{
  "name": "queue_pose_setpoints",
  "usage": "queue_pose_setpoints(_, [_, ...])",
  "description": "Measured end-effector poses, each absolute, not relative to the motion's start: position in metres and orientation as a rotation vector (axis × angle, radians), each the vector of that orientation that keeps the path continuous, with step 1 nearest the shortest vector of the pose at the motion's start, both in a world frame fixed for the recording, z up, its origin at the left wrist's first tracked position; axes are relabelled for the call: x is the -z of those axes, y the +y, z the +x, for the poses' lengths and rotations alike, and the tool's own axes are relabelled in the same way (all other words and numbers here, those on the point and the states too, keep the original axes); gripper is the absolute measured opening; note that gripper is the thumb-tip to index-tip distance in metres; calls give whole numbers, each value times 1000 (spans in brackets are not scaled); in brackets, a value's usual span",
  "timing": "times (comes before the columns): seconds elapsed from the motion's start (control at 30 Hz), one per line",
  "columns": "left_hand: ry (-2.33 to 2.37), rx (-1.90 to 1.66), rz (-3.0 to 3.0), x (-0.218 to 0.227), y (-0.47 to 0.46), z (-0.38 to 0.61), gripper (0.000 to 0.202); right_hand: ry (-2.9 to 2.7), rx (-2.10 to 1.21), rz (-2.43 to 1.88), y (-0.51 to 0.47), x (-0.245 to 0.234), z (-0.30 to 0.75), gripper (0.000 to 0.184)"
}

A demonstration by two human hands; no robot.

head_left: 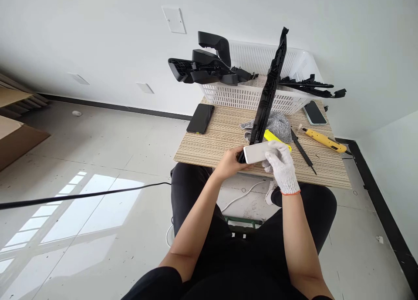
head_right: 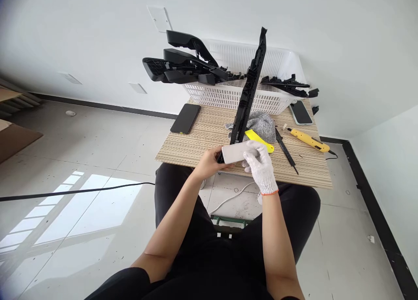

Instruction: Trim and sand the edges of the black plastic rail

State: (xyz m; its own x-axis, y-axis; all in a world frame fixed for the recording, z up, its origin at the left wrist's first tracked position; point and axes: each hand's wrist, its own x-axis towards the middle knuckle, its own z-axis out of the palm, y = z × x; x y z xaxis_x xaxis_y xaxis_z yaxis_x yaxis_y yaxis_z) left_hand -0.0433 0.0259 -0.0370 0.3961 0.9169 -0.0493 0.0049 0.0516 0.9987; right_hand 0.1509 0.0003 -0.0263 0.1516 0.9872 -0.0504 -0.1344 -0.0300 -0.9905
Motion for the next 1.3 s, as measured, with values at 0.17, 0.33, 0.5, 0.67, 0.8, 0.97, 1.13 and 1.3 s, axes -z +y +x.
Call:
queue_pose_setpoints(0.17, [964, -914, 1452, 37, 27, -43, 53, -1105, -1252, -1203, -1, 30, 151, 40])
queue_pose_setpoints(0.33, [933, -891, 1410, 39, 28, -44, 53, -1091, -1149, -1229, -1, 32, 152, 40])
queue_pose_setpoints(0.5, [960, -914, 1456, 42, 28, -43, 51, -1084, -1222, -1215, 1, 33, 151, 39])
queue_pose_setpoints(0.67, [951, -923, 1484, 40, 28, -44, 49, -1109, -1146, -1198, 0, 32, 147, 34])
queue_pose_setpoints(0.8, [938, -912, 1466, 40, 27, -44, 48, -1040, -1131, -1194, -1, 30, 145, 32])
queue_pose_setpoints(0.97, [960, -944, 1528, 40, 28, -44, 50, -1127, -1167, -1195, 0, 29, 144, 28])
queue_pose_setpoints(1.13, [942, -878, 1392, 39, 28, -44, 52, -982, -1093, -1183, 1, 30, 144, 33])
queue_pose_setpoints(1.3, [959, -937, 1517, 40, 28, -45, 51, -1084, -1210, -1193, 0, 30, 143, 32])
